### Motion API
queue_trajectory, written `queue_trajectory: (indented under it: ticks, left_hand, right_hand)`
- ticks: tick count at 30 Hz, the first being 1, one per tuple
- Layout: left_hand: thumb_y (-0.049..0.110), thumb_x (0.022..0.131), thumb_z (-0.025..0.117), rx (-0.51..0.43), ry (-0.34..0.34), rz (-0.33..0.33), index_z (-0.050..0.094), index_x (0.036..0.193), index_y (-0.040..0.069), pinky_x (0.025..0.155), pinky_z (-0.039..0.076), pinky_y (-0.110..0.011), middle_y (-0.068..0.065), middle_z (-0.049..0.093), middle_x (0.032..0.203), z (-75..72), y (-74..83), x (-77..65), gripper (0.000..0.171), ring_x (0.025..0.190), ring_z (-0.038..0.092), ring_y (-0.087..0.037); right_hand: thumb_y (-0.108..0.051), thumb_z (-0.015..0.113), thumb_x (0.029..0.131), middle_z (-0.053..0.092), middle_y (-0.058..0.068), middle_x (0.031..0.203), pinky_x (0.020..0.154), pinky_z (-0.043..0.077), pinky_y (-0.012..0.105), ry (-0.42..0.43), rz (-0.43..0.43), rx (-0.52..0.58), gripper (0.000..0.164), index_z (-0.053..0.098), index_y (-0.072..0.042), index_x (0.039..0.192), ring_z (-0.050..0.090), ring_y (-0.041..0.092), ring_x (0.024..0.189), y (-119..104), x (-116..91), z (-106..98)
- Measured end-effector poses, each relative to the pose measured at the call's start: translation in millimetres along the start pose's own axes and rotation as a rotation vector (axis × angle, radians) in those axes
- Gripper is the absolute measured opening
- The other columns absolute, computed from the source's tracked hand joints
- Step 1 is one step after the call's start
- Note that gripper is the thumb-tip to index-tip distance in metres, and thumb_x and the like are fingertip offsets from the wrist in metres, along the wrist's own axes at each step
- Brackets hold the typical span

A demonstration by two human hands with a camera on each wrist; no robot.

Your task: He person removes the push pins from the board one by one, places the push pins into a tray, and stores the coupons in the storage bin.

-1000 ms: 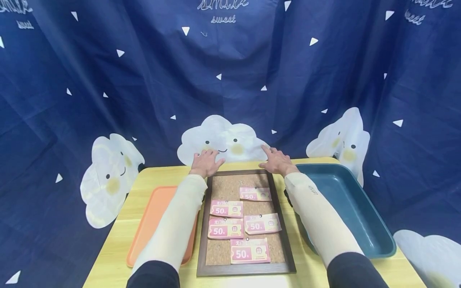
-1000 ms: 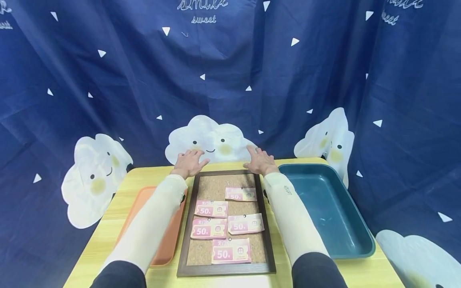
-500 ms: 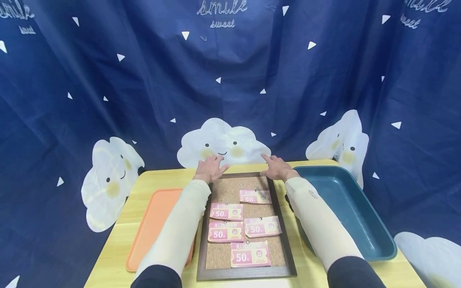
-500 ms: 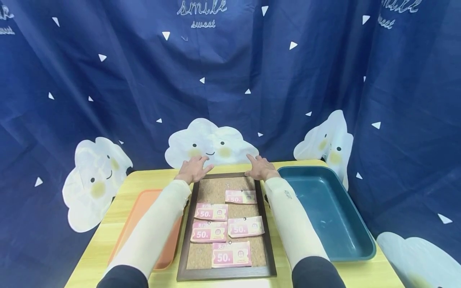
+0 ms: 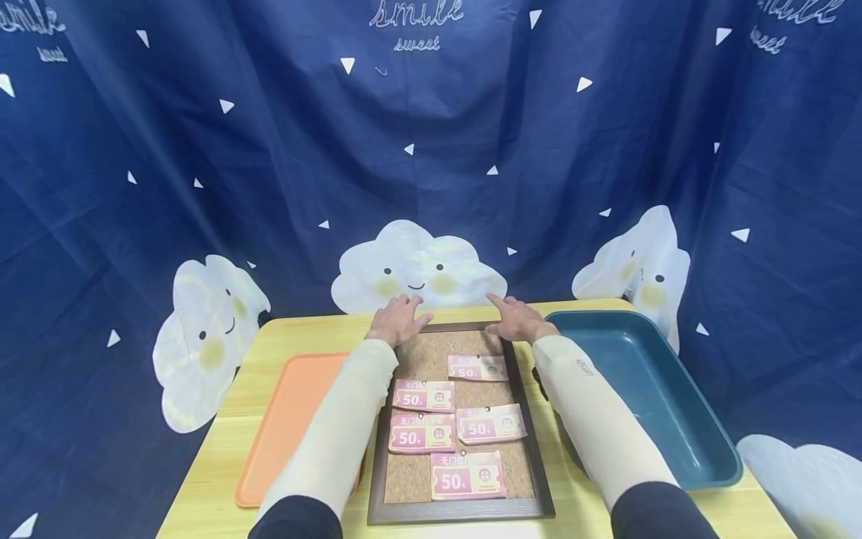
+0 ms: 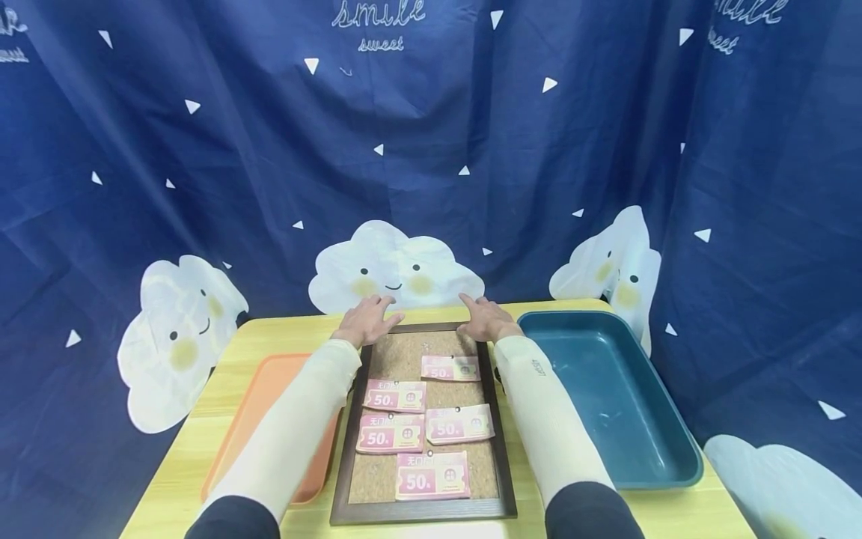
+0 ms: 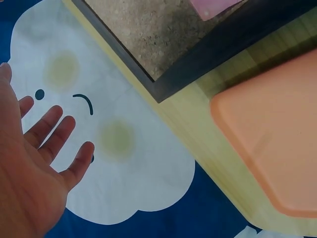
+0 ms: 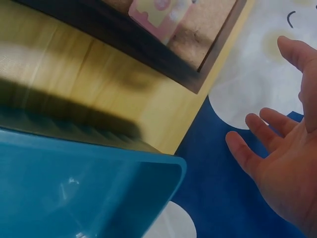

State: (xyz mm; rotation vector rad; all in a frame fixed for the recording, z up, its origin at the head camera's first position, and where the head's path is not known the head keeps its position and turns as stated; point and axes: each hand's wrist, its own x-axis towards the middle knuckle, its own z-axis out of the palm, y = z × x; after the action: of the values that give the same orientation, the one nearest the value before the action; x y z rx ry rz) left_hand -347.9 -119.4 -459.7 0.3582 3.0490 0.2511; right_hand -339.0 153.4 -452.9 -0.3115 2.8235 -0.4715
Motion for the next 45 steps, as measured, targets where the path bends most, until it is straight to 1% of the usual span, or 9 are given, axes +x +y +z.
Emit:
queue_trajectory:
  ticks: [3, 6, 12, 15, 18, 24, 30, 38, 45]
  left_hand:
    - [0.061, 0.096, 0.038, 0.011, -0.010, 0.005, 0.042, 0.144, 0.024, 0.096, 0.045, -0.051, -0.008, 0.052, 0.134, 2.9, 1.4, -0.8, 0.060, 0.122, 0.051, -0.028]
    - [0.059, 0.096, 0.041, 0.010, -0.012, 0.008, 0.042, 0.144, 0.024, 0.098, 0.044, -0.051, -0.008, 0.051, 0.135, 4.7, 3.6, -2.1, 0.060, 0.123, 0.051, -0.028]
    - [0.059, 0.096, 0.041, 0.019, -0.030, 0.022, 0.041, 0.145, 0.024, 0.099, 0.044, -0.051, -0.008, 0.051, 0.136, 8.9, 8.9, -3.4, 0.060, 0.123, 0.051, -0.027]
    - [0.058, 0.096, 0.043, 0.026, -0.033, 0.024, 0.040, 0.145, 0.024, 0.099, 0.043, -0.050, -0.007, 0.051, 0.137, 12.1, 10.8, -2.3, 0.060, 0.124, 0.051, -0.027]
    - [0.058, 0.095, 0.045, 0.036, -0.040, 0.031, 0.039, 0.146, 0.025, 0.100, 0.043, -0.050, -0.006, 0.050, 0.138, 15.2, 13.3, -1.5, 0.061, 0.125, 0.050, -0.026]
    - [0.056, 0.095, 0.048, 0.049, -0.054, 0.051, 0.038, 0.146, 0.026, 0.103, 0.041, -0.050, -0.005, 0.048, 0.141, 17.8, 20.4, -3.6, 0.061, 0.128, 0.048, -0.026]
    - [0.052, 0.095, 0.050, 0.032, -0.060, 0.063, 0.038, 0.146, 0.025, 0.103, 0.041, -0.051, -0.006, 0.047, 0.144, 22.7, 22.1, -3.4, 0.059, 0.129, 0.047, -0.027]
    - [0.054, 0.095, 0.047, 0.049, -0.065, 0.064, 0.038, 0.146, 0.025, 0.098, 0.045, -0.052, -0.006, 0.049, 0.140, 31.8, 19.3, -4.1, 0.059, 0.126, 0.050, -0.027]
    - [0.051, 0.096, 0.049, 0.032, -0.072, 0.085, 0.040, 0.145, 0.023, 0.098, 0.045, -0.051, -0.008, 0.049, 0.141, 35.9, 19.9, -6.4, 0.058, 0.126, 0.050, -0.028]
  right_hand:
    - [-0.037, 0.059, 0.093, 0.028, 0.018, 0.156, 0.109, 0.032, 0.059, -0.022, -0.001, 0.033, 0.078, 0.014, -0.027, 0.156, 0.030, 0.042, 0.142, 0.5, -1.7, 2.6]
    - [-0.037, 0.059, 0.093, 0.028, 0.018, 0.156, 0.110, 0.031, 0.058, -0.025, -0.018, 0.041, 0.078, 0.016, -0.025, 0.156, 0.030, 0.040, 0.143, 1.9, -0.4, 6.2]
    - [-0.036, 0.057, 0.094, 0.025, 0.017, 0.158, 0.116, 0.025, 0.055, -0.038, -0.041, 0.045, 0.075, 0.016, -0.025, 0.156, 0.024, 0.037, 0.146, 6.4, 2.3, 13.6]
    - [-0.033, 0.058, 0.093, 0.029, 0.018, 0.157, 0.115, 0.027, 0.053, -0.038, -0.047, 0.051, 0.076, 0.017, -0.025, 0.156, 0.028, 0.037, 0.145, 8.4, 3.4, 16.9]
    - [-0.030, 0.061, 0.091, 0.036, 0.018, 0.152, 0.113, 0.032, 0.052, -0.040, -0.043, 0.056, 0.078, 0.018, -0.025, 0.155, 0.037, 0.034, 0.139, 10.3, 5.1, 20.3]
    - [-0.030, 0.062, 0.091, 0.045, 0.017, 0.143, 0.109, 0.036, 0.051, -0.052, -0.049, 0.038, 0.077, 0.019, -0.023, 0.155, 0.047, 0.032, 0.129, 9.1, 2.6, 24.4]
    - [-0.027, 0.063, 0.089, 0.043, 0.017, 0.146, 0.110, 0.035, 0.052, -0.071, -0.064, 0.065, 0.078, 0.022, -0.021, 0.155, 0.047, 0.032, 0.129, 10.1, -0.4, 27.6]
    - [-0.022, 0.063, 0.089, 0.036, 0.015, 0.154, 0.113, 0.030, 0.054, -0.091, -0.054, 0.120, 0.074, 0.026, -0.022, 0.153, 0.034, 0.035, 0.142, 12.8, -2.8, 37.0]
    - [-0.018, 0.069, 0.084, 0.042, 0.017, 0.150, 0.107, 0.038, 0.055, -0.099, -0.045, 0.161, 0.081, 0.027, -0.022, 0.153, 0.045, 0.035, 0.134, 13.5, -0.4, 44.6]
